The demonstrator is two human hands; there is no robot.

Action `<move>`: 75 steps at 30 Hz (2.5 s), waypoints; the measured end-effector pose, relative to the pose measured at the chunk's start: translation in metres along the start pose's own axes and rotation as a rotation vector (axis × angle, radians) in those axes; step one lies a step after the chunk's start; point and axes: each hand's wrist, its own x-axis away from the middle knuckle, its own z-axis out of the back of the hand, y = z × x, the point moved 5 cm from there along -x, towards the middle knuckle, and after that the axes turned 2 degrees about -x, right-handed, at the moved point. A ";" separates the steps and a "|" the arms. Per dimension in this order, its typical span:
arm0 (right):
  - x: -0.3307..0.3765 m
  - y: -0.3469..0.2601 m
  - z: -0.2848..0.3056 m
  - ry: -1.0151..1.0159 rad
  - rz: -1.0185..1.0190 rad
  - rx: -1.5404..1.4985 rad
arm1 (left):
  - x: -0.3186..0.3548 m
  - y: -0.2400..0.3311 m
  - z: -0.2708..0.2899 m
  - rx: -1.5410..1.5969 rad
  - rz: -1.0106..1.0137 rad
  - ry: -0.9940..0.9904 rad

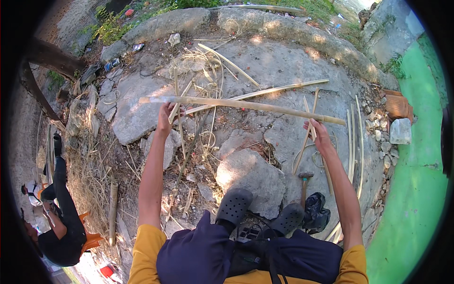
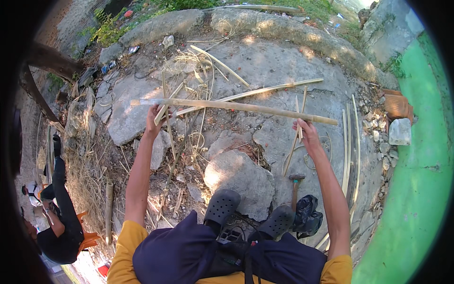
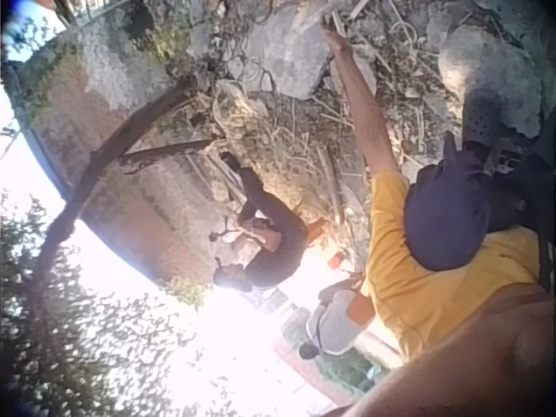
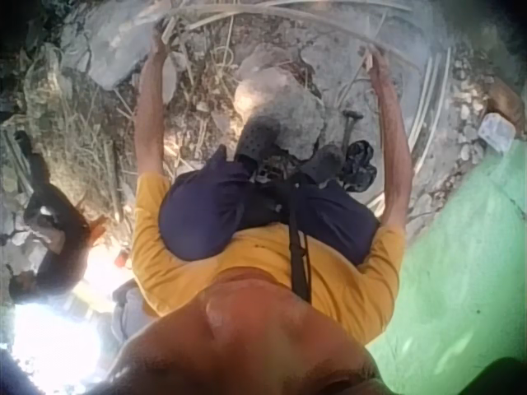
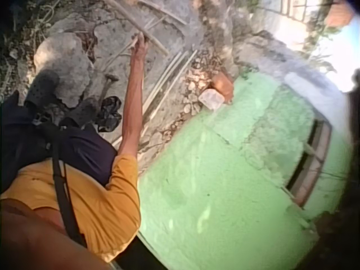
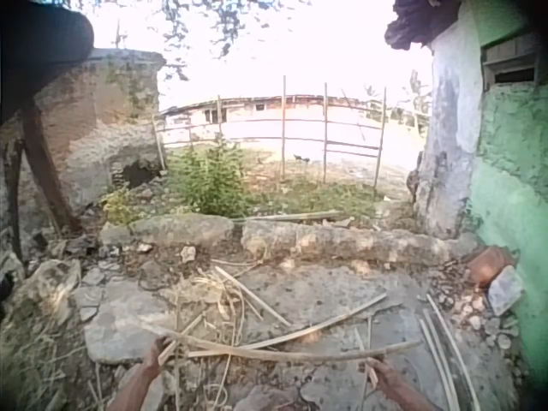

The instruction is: The person assembles a frame by hand using thin bamboo strips, crossing them over a central bamboo rod and weaving them together to form a structure.

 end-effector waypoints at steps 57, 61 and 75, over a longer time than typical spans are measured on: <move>-0.003 0.005 0.005 0.012 -0.053 0.068 | 0.040 -0.103 -0.001 -0.177 -0.019 0.159; -0.004 0.006 0.006 0.001 -0.045 0.063 | 0.039 -0.104 -0.002 -0.153 -0.025 0.168; -0.004 0.005 0.007 0.003 -0.034 0.030 | 0.040 -0.103 -0.004 -0.150 0.016 0.195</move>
